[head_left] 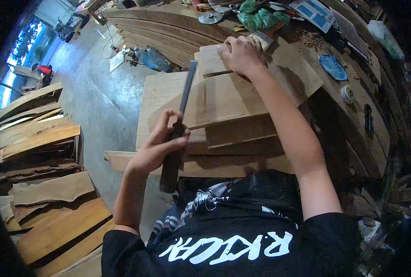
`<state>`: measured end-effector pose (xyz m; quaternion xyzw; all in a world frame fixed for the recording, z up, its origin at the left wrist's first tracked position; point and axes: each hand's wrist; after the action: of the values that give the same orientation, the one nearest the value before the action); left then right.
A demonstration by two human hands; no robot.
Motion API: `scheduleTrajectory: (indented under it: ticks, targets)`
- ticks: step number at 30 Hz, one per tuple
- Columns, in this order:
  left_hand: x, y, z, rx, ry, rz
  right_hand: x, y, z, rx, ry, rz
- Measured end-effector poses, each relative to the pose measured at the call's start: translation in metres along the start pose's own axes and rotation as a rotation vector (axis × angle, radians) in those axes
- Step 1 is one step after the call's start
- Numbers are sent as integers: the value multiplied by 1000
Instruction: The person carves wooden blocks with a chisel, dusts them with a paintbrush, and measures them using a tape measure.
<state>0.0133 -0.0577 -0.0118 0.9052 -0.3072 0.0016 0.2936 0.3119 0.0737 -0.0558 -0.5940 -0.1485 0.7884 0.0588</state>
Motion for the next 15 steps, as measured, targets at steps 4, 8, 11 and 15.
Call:
scheduleTrajectory:
  ticks: [4, 8, 11, 15]
  targets:
    - [11, -15, -18, -12, -5, -130, 5, -8, 2, 98, 26, -97]
    - [4, -28, -17, -10, 126, -84, 20, -7, -5, 105, 118, -216]
    - [3, -28, -10, 14, 117, -50, 16, -7, -3, 115, 121, -184]
    - [10, -15, 3, 84, 135, -5, 17, -6, -4, 103, 108, -196]
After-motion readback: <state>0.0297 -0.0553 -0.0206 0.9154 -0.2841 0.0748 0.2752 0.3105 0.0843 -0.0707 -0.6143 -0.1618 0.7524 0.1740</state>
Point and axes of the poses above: each hand's wrist, its own y-axis away from the middle knuckle, its own x-axis out of the palm, z = x × y, and after that the axes turned 12 degrees about -x, right-handed
